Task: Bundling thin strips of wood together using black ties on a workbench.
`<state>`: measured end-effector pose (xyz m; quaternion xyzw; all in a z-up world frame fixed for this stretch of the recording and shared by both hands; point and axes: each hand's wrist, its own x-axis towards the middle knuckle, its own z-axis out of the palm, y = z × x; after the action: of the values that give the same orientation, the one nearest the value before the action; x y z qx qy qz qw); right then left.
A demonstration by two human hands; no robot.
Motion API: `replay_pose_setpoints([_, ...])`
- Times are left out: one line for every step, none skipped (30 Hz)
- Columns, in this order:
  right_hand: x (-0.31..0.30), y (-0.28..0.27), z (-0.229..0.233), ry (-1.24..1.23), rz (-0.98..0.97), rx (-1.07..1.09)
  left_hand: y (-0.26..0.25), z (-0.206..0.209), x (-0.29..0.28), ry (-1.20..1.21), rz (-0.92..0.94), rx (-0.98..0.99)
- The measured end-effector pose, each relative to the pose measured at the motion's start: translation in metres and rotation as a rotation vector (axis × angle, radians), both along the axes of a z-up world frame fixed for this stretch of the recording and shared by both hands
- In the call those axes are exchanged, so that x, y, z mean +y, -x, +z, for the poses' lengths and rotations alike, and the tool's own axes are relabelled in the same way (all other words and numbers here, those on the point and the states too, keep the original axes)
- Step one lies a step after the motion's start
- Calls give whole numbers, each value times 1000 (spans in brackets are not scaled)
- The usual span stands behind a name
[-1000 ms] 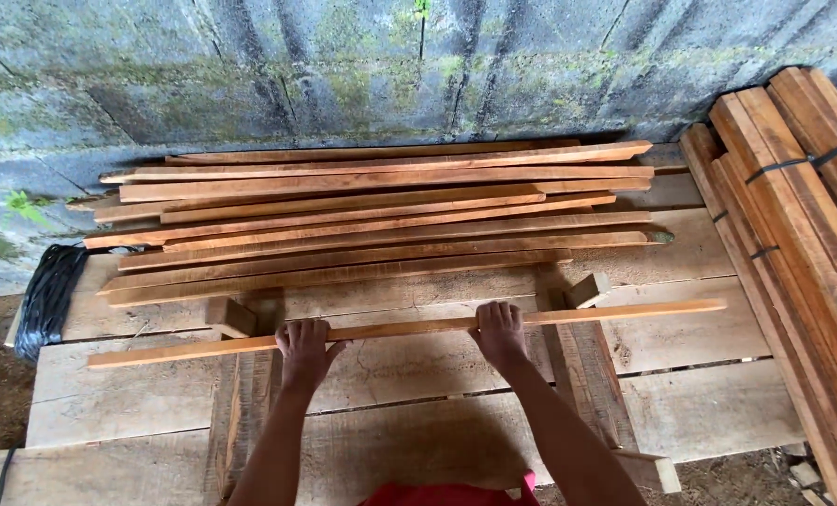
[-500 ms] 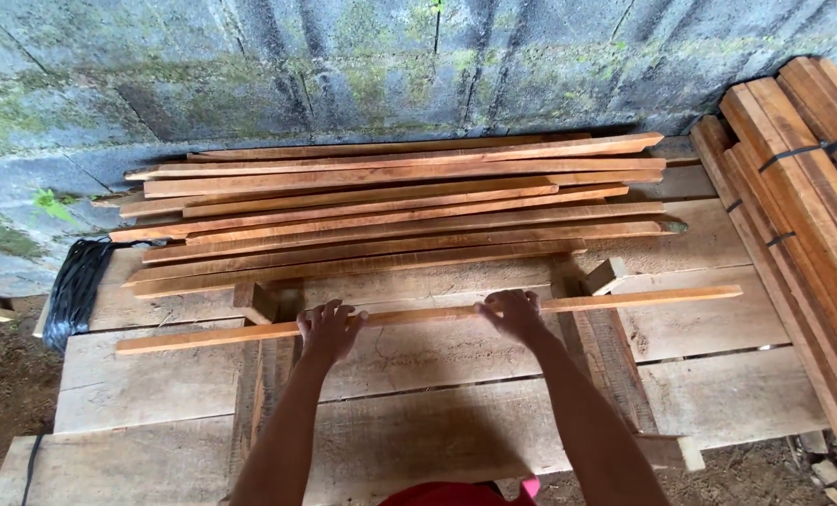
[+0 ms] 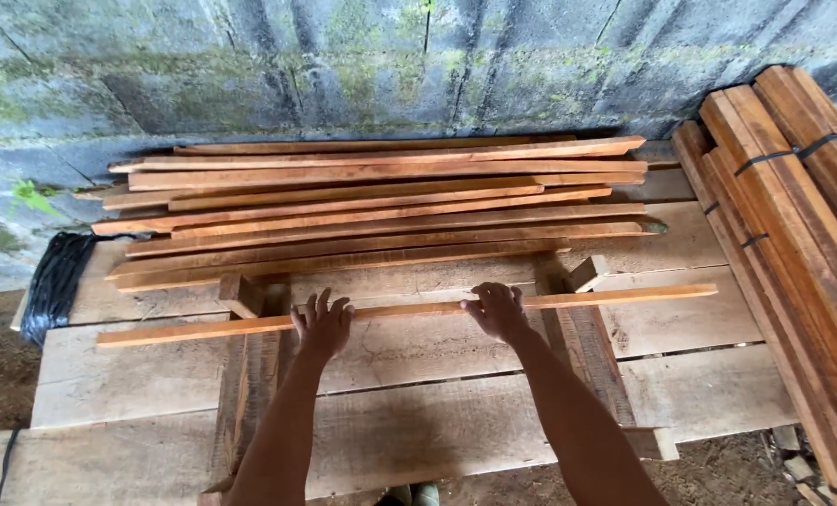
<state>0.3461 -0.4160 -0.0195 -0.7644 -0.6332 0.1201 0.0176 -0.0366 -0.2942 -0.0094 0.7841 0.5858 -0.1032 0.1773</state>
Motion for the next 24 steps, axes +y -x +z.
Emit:
replay_pose_setpoints([2, 0, -4, -7, 3, 5, 0, 2, 1, 6, 20, -11])
replay_pose_setpoints([4, 0, -9, -13, 6, 11, 1, 4, 0, 11, 39, -23])
replay_pose_setpoints([6, 0, -6, -12, 9, 12, 1, 4, 0, 12, 42, -21])
replay_pose_setpoints([6, 1, -3, -5, 9, 19, 0, 4, -1, -17, 47, -26])
replay_pose_setpoints([3, 2, 0, 5, 7, 25, -1, 3, -5, -42, 51, -32])
replay_pose_setpoints([-1, 4, -2, 10, 9, 25, 1, 1, -9, -38, 52, -32])
replay_pose_setpoints([0, 4, -1, -29, 15, 16, 1, 0, -9, -77, 47, -42])
replay_pose_setpoints([0, 4, 0, -67, 21, 7, 0, -1, -9, -116, 42, -53])
replay_pose_setpoints([-1, 6, 1, -57, 16, 10, 2, -6, -8, -106, 37, -51])
replay_pose_setpoints([-1, 7, 3, -87, 25, 20, 3, -11, -7, -168, 19, -35])
replay_pose_setpoints([1, 6, 5, -118, 34, 29, 2, -16, -3, -232, 2, -21])
replay_pose_setpoints([-14, 10, 0, -109, 30, 31, 5, -19, -18, -222, -2, -20])
replay_pose_setpoints([-11, 9, 1, -104, 24, 30, 5, -16, -18, -239, -5, -36])
replay_pose_setpoints([-9, 9, 2, -99, 19, 29, 5, -12, -18, -255, -9, -53])
replay_pose_setpoints([-12, 12, 13, -93, 20, 29, 7, -14, -19, -249, -7, -52])
replay_pose_setpoints([-16, 15, 22, -51, 14, 29, 9, -17, -20, -300, -21, -61])
replay_pose_setpoints([-21, 19, 30, -6, 6, 30, 11, -21, -22, -347, -37, -68])
replay_pose_setpoints([-30, 20, 25, 3, 6, 32, 13, -25, -32, -338, -37, -67])
replay_pose_setpoints([-30, 20, 24, 17, 2, 8, 16, -25, -32, -345, -50, -68])
replay_pose_setpoints([-30, 21, 23, 30, -2, -17, 19, -24, -33, -353, -64, -69])
replay_pose_setpoints([-31, 23, 26, 27, 2, -15, 18, -26, -33, -355, -61, -66])
replay_pose_setpoints([-32, 25, 29, 39, 0, -17, 18, -28, -33, -339, -59, -41])
replay_pose_setpoints([-34, 27, 32, 53, -4, -19, 17, -30, -33, -322, -61, -16])
replay_pose_setpoints([-32, 25, 31, 52, -5, -17, 17, -31, -29, -322, -61, -13])
